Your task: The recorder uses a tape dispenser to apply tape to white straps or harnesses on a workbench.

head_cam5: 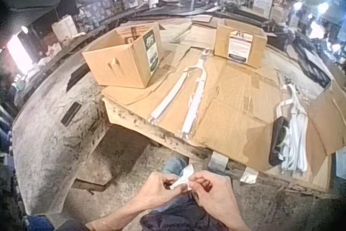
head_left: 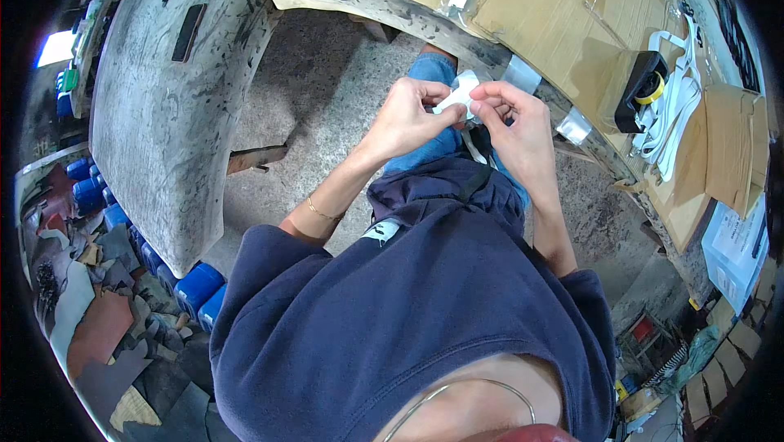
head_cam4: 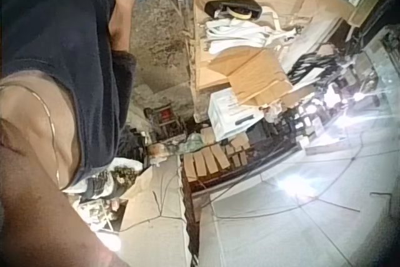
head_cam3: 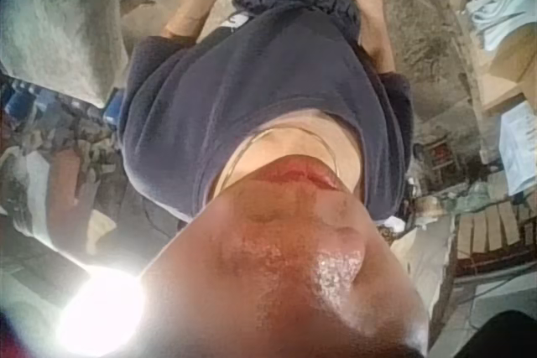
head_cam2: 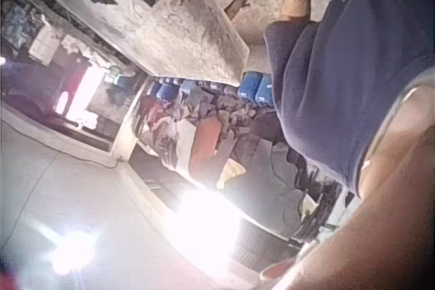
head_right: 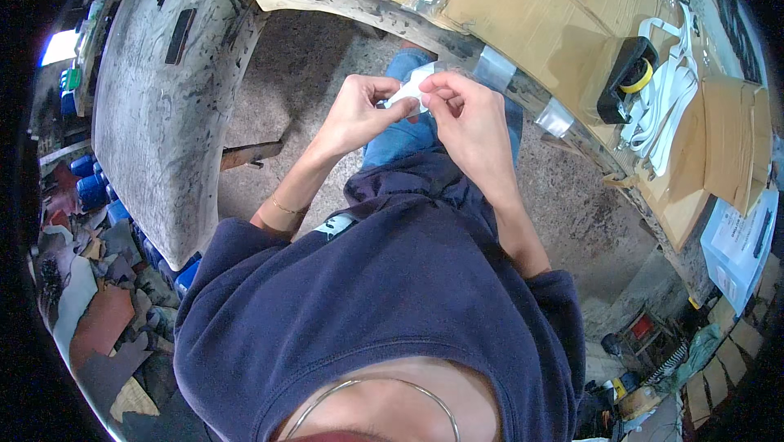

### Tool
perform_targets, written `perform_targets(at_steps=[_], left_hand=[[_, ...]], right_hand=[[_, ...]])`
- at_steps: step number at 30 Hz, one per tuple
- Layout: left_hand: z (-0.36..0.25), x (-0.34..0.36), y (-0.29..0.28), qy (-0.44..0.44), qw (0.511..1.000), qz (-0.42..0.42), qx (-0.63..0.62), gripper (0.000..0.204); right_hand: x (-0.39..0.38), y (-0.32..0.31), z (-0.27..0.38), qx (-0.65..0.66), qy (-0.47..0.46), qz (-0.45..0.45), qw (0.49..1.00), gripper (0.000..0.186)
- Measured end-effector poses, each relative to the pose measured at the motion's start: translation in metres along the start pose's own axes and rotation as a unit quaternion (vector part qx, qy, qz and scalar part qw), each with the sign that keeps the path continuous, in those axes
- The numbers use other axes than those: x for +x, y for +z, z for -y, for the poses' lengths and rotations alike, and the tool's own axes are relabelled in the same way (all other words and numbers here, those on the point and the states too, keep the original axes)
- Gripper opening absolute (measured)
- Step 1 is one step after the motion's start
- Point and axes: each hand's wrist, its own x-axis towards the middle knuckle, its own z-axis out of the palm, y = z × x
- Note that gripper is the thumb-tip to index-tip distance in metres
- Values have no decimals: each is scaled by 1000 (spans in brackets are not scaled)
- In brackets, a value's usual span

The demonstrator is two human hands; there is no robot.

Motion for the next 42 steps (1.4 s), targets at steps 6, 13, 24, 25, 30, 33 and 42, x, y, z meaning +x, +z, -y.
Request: perform_targets(at_steps=[6,13,24,25,30,33,42], left_hand=[[7,1,4,16,1000,-17,2,20],[0,-5,12,23,996,-46,79,18],[-24,6,-12,28,989,25,145,19],[-30,10,-16,50,990,50,124,18],[-67,29,-33,103,982,148,49,23],[-89,21,-36,168,980,-57,90,29],[-90,20,11,318,921,-223,9,25]], right_hand=[[0,-4,-2,-29,28,26,999,14],[-5,-1,4,-62,14,6,998,14],[9,-24,19,-291,-277,-63,914,45],[19,-35,27,-260,-313,-11,913,50],[57,-66,55,-145,-137,294,935,39],[64,-73,65,-92,-150,218,960,31],[46,-79,63,194,-161,99,963,23]])
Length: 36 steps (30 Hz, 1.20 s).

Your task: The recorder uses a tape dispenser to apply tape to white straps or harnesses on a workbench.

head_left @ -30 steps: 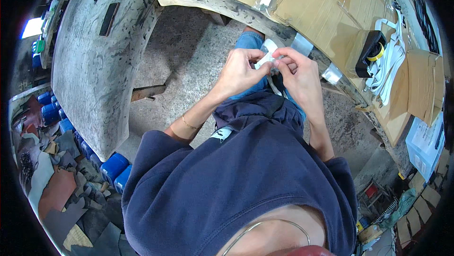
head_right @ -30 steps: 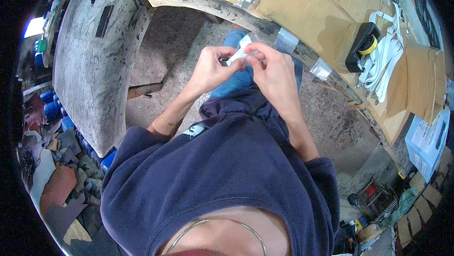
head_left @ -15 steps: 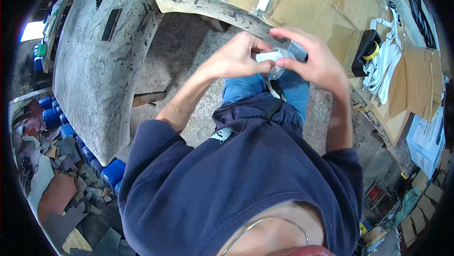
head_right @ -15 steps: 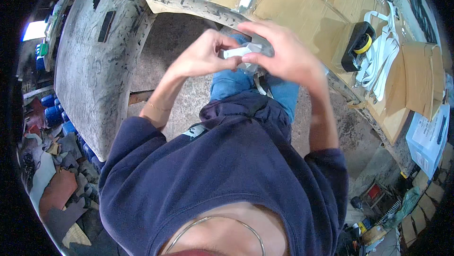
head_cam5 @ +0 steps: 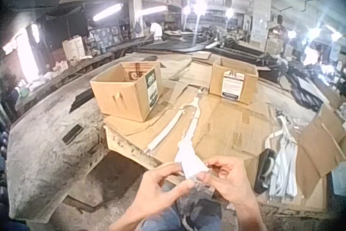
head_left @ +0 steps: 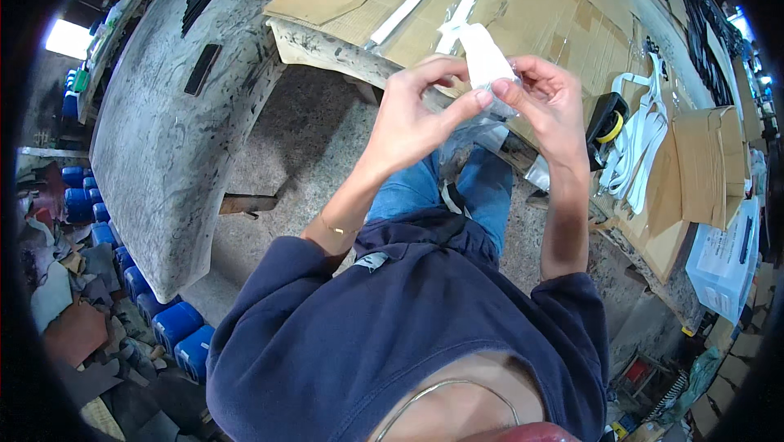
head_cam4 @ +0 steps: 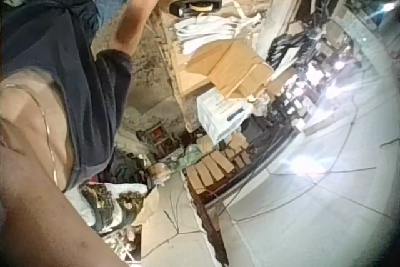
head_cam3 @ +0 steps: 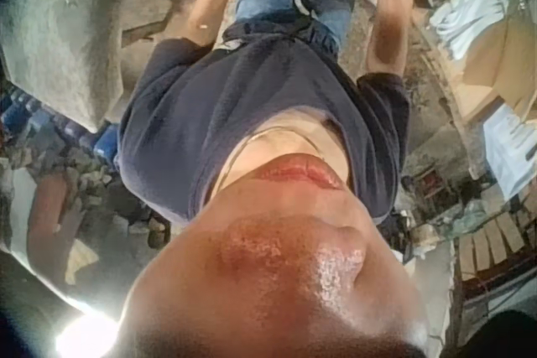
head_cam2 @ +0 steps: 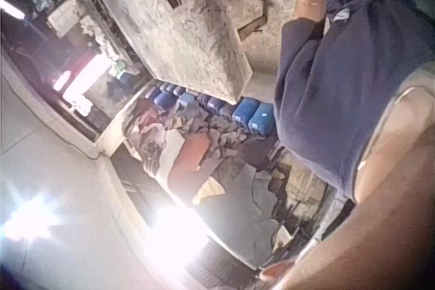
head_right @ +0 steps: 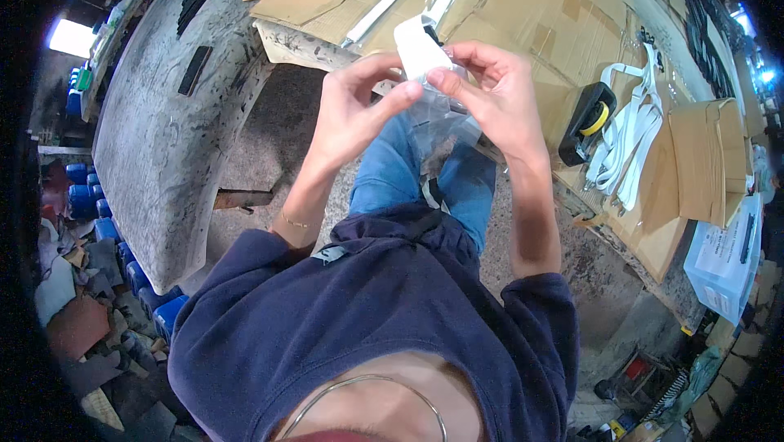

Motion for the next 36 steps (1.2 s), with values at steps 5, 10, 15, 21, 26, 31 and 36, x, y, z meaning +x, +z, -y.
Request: perform_targets(at_steps=[5,10,15,21,26,31,36], left_hand=[[-6,16,3,-105,987,107,-65,17],[-13,34,8,-96,984,147,-23,17],[-16,54,11,-117,956,207,-172,15],[-27,85,43,-68,899,105,-419,20],[-46,90,7,132,976,-129,-111,19],[-71,78,-1,52,970,-81,-225,21],[-60,77,-12,7,966,-119,-228,16]], right_hand=[[-3,-10,1,-28,-32,26,999,32],[26,-53,-2,113,-9,157,981,56],[69,-16,38,294,-80,121,945,52],[107,1,110,29,-169,83,982,16],[104,48,190,-303,-266,-10,915,18],[123,67,201,-442,-303,81,840,21],[143,62,177,-407,-236,139,871,22]])
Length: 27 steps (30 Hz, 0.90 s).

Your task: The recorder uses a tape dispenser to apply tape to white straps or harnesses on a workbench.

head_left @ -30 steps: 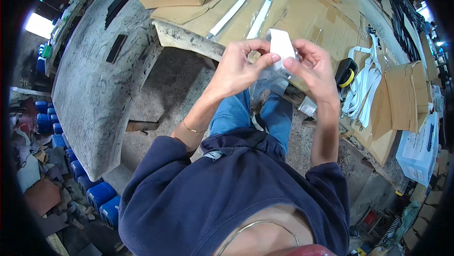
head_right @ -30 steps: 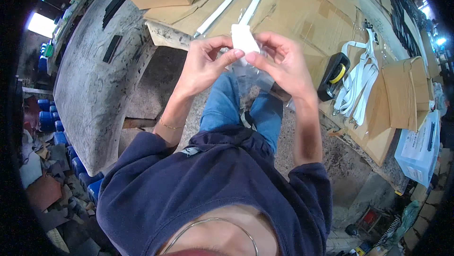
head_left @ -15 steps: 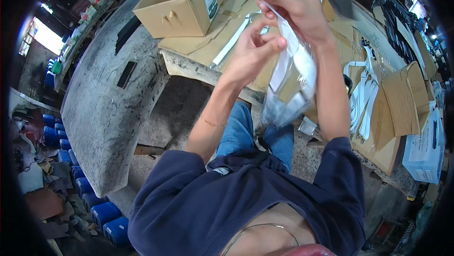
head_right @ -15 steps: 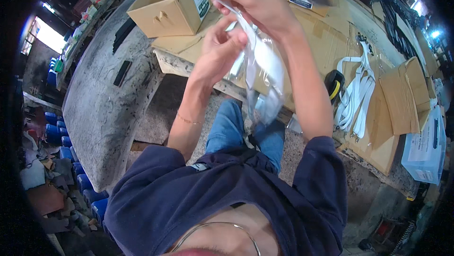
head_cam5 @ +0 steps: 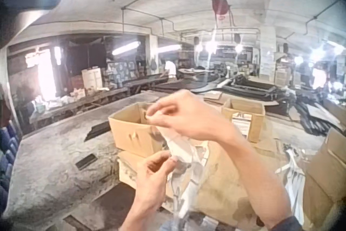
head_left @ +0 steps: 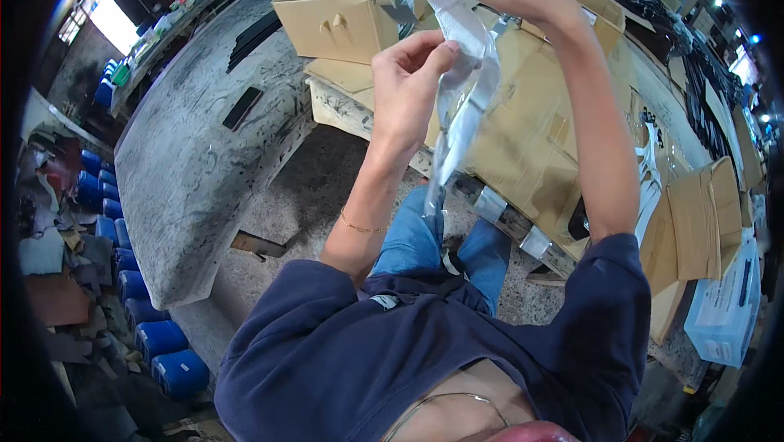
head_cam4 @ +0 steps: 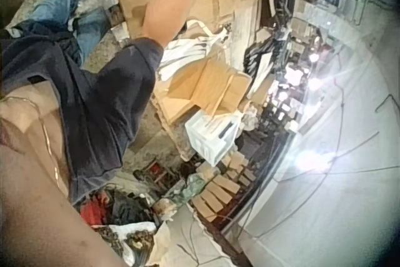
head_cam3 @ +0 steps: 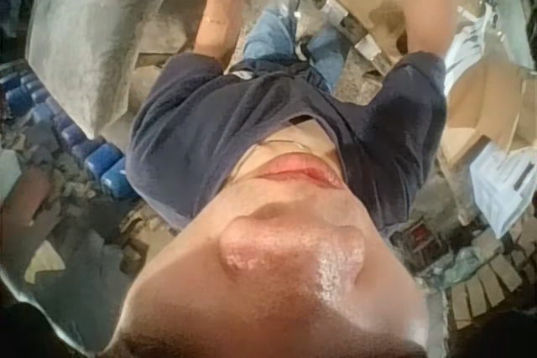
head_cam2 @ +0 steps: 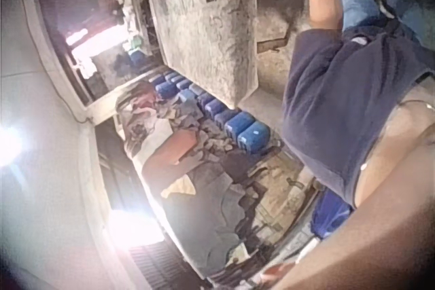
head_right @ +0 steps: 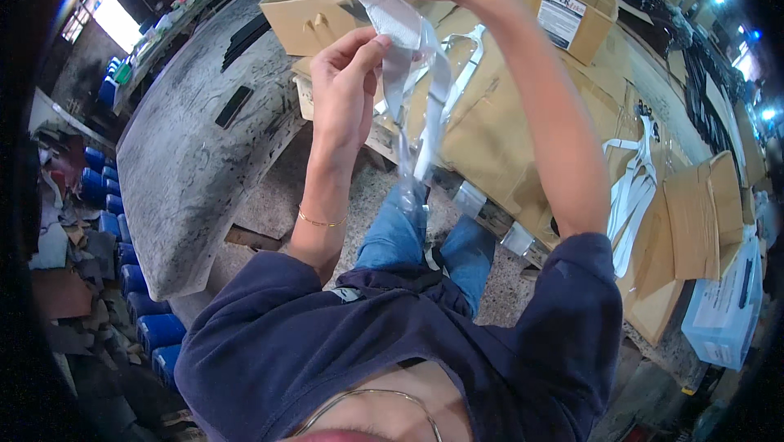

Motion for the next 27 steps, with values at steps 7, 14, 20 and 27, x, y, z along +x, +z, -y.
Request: perform_targets(at_steps=[7,14,20,27], left_hand=[[13,3,-13,-59,998,-4,-31,14],[15,-3,-11,-45,998,20,25,16],[12,-4,-13,-61,997,16,50,11],[9,-3,-13,-68,995,26,65,14]], right_hand=[[-63,-2,-51,169,-10,89,982,24],[-76,-6,-34,-105,-111,99,983,15],[-74,-5,-17,-269,-109,113,950,11],[-64,0,-34,-196,-192,106,956,12]])
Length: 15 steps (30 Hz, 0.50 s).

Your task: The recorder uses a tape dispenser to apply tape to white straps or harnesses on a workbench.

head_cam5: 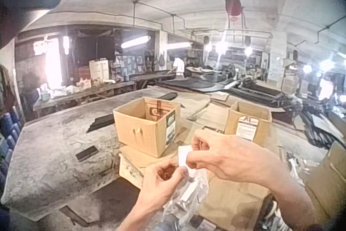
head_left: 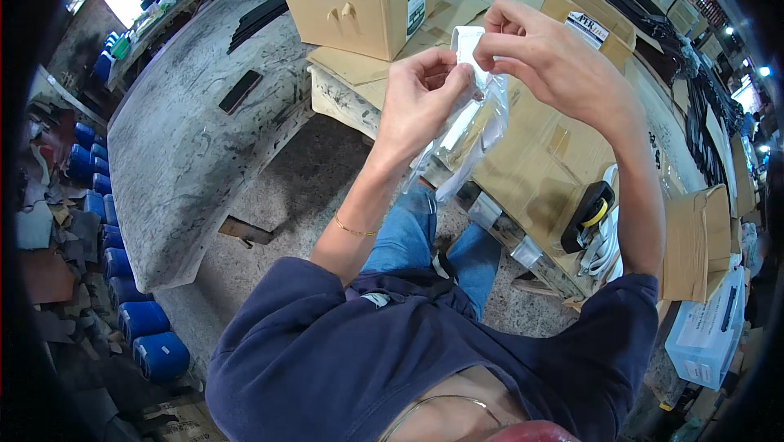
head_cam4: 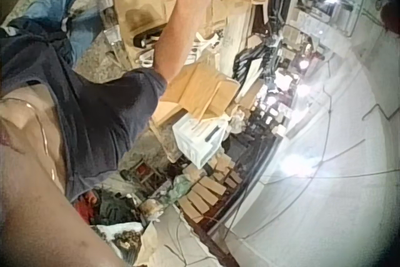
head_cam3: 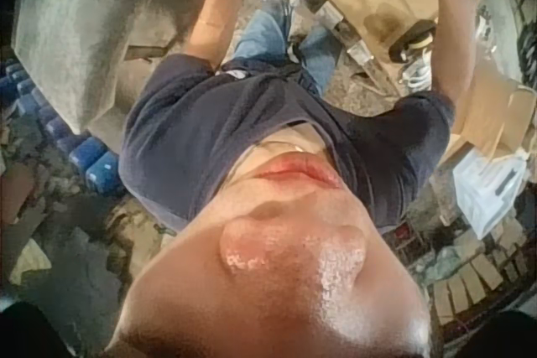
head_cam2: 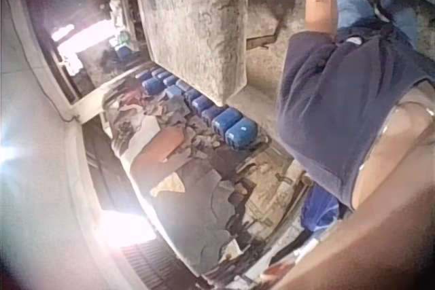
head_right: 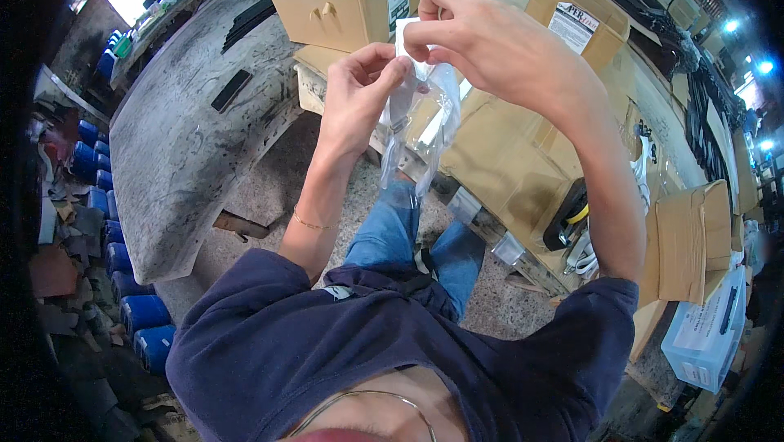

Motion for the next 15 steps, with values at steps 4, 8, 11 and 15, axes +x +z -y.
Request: perform_targets(at_steps=[4,8,11,15], left_hand=[[1,2,0,-9,1000,7,0,18],[2,-1,1,8,999,24,-29,18],[3,-3,3,10,1000,9,23,17],[7,-5,5,12,999,8,30,17]], right_hand=[[-7,10,-5,52,13,-36,998,8],[-12,6,1,110,97,5,989,12],[-9,-5,11,32,119,52,991,14],[-4,-15,24,-111,117,115,980,13]])
